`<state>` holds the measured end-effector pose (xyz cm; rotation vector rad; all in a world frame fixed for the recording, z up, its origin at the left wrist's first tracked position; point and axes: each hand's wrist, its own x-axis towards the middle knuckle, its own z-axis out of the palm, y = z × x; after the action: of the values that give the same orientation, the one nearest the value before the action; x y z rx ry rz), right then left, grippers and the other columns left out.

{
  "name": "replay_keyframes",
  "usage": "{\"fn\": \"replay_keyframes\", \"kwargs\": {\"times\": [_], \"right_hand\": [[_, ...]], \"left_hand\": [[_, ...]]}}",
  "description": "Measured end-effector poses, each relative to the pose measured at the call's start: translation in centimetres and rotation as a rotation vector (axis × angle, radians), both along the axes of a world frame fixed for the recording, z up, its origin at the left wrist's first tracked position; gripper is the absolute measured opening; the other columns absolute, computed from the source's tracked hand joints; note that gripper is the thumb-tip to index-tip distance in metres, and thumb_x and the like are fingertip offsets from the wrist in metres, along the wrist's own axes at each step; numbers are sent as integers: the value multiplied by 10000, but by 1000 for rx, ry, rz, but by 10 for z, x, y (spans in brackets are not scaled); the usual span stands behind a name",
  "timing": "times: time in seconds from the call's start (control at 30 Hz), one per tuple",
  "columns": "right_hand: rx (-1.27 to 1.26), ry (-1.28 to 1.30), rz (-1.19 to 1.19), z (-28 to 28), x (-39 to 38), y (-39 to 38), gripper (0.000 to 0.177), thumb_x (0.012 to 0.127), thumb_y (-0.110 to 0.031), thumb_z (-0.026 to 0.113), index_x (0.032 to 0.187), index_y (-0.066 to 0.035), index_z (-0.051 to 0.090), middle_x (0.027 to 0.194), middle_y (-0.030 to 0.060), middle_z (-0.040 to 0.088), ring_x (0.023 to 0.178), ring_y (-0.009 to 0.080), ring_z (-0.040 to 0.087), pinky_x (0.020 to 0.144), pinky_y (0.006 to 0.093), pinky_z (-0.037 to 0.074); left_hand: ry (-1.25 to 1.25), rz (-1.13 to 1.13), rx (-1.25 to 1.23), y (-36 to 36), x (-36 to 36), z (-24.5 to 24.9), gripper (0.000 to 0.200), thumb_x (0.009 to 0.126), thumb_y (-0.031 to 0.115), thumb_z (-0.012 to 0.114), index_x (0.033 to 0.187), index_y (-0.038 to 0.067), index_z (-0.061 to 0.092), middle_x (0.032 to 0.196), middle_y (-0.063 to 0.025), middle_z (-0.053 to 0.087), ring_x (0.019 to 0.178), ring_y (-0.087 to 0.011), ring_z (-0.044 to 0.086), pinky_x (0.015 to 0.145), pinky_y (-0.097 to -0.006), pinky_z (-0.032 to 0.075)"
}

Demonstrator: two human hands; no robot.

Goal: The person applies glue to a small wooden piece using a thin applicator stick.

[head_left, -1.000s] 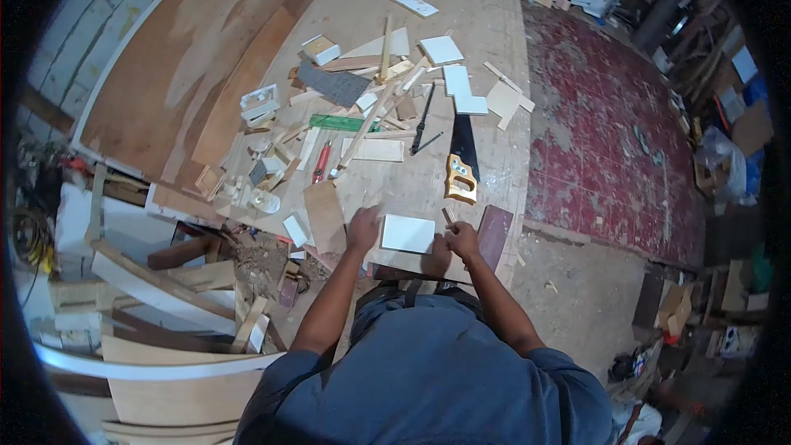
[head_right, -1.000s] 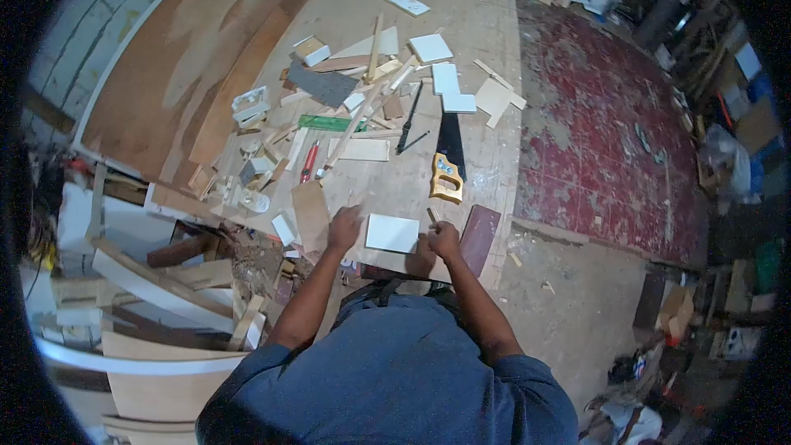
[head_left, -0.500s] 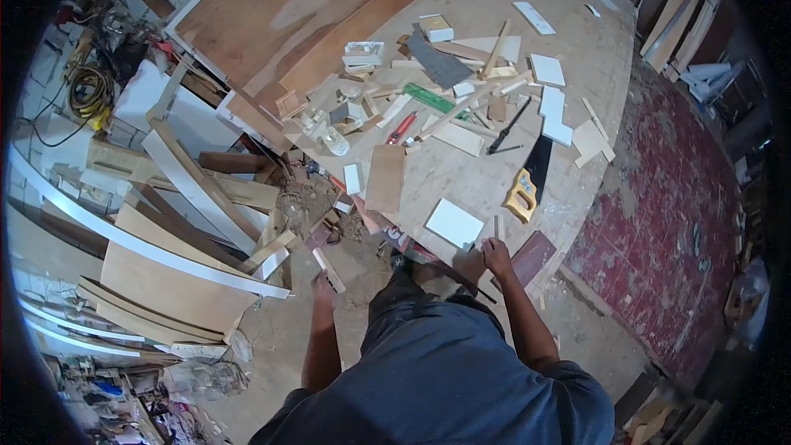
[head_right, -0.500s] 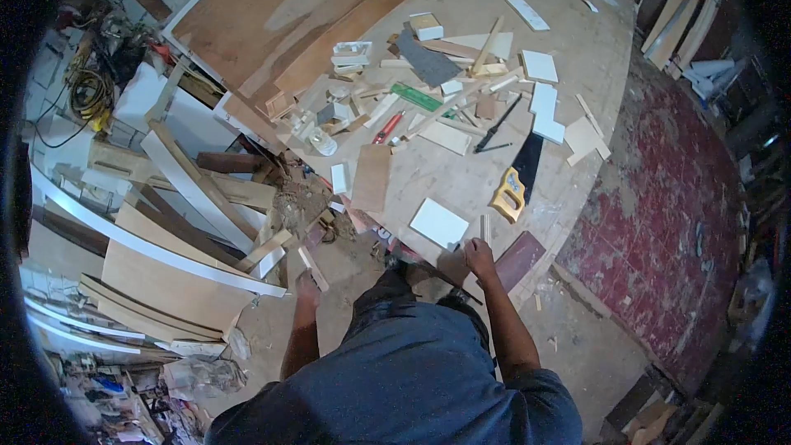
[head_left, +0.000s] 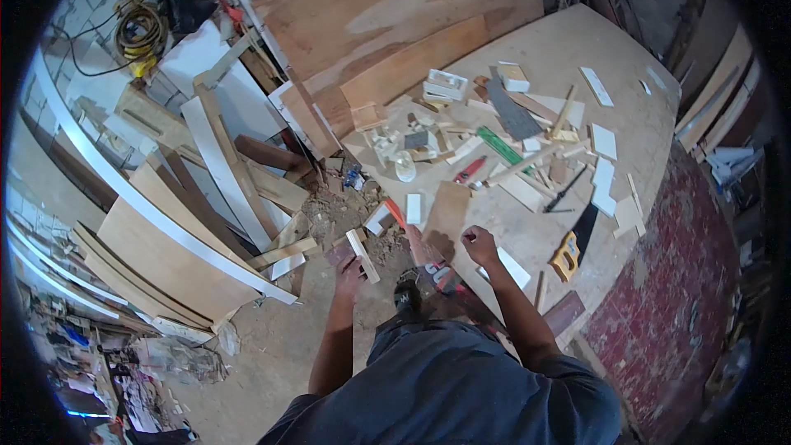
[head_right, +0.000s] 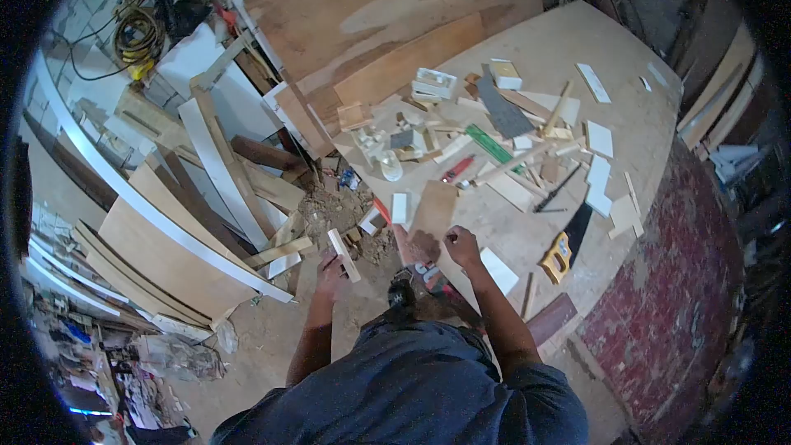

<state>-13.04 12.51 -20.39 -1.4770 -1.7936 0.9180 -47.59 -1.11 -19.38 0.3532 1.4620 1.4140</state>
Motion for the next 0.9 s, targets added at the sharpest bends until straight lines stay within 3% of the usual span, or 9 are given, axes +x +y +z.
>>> {"fn": "replay_keyframes", "kwargs": {"times": [0.1, 0.17, 0.2, 0.27, 0.33, 0.4, 0.63, 0.73, 0.9], "right_hand": [[59, -19, 31, 13, -58, 53, 119, 793, -96, 666, 879, -19, 636, 833, 140, 675, 791, 259, 675, 712, 336, 536], [244, -119, 51, 16, -97, 100, 164, 782, -105, 667, 920, -21, 638, 859, 148, 682, 803, 286, 675, 719, 364, 543], [246, -120, 50, 23, -116, 118, 164, 782, -105, 667, 920, -21, 638, 859, 148, 682, 803, 286, 675, 719, 364, 543], [208, -173, -39, 38, -152, 149, 176, 762, -133, 630, 901, -26, 637, 853, 207, 663, 825, 371, 652, 753, 451, 526], [189, -175, -27, 42, -177, 173, 173, 759, -137, 634, 890, -25, 640, 846, 212, 661, 821, 370, 653, 751, 451, 527], [236, -212, -24, 37, -195, 187, 147, 766, -150, 635, 841, -25, 651, 835, 217, 659, 815, 364, 656, 751, 457, 528], [146, -429, -97, 1, -211, 227, 174, 815, -195, 618, 801, -29, 670, 833, 218, 661, 802, 379, 656, 746, 462, 534], [204, -478, -38, -7, -208, 233, 159, 813, -198, 623, 851, -64, 699, 831, 216, 665, 779, 372, 660, 717, 452, 544], [181, -640, -43, 38, -219, 222, 160, 818, -227, 633, 834, -83, 701, 829, 176, 674, 783, 338, 668, 713, 444, 545]], "left_hand": [[-124, -29, 39, 8, -30, 17, 289, 884, 195, 639, 1129, 57, 577, 951, -49, 634, 850, -203, 638, 732, -354, 526], [-167, -36, 67, 15, -54, 9, 286, 897, 181, 614, 1153, 61, 567, 992, -62, 640, 883, -204, 636, 765, -363, 523], [-205, -48, 86, 17, -66, 5, 286, 911, 167, 589, 1176, 65, 556, 1033, -74, 645, 916, -205, 633, 798, -373, 520], [-196, -73, 74, 23, -86, -2, 284, 914, 180, 583, 1172, 62, 561, 1059, -81, 648, 928, -204, 637, 806, -372, 520], [-186, -102, 59, 36, -101, 4, 284, 918, 193, 576, 1168, 60, 565, 1084, -88, 651, 940, -204, 640, 815, -370, 519], [-229, -88, 91, 46, -114, 6, 194, 888, 170, 610, 1056, 78, 574, 929, -34, 630, 857, -186, 642, 752, -354, 518], [-225, -141, 32, 87, -154, 4, 194, 895, 164, 600, 1048, 48, 566, 941, -77, 638, 852, -207, 656, 758, -351, 535], [-229, -164, 17, 101, -157, -1, 189, 902, 159, 595, 1041, 34, 565, 964, -97, 640, 855, -218, 662, 760, -351, 543], [-273, -137, -27, 119, -162, -22, 161, 898, 146, 611, 1027, 58, 574, 923, -76, 632, 821, -207, 647, 733, -353, 538]]}}
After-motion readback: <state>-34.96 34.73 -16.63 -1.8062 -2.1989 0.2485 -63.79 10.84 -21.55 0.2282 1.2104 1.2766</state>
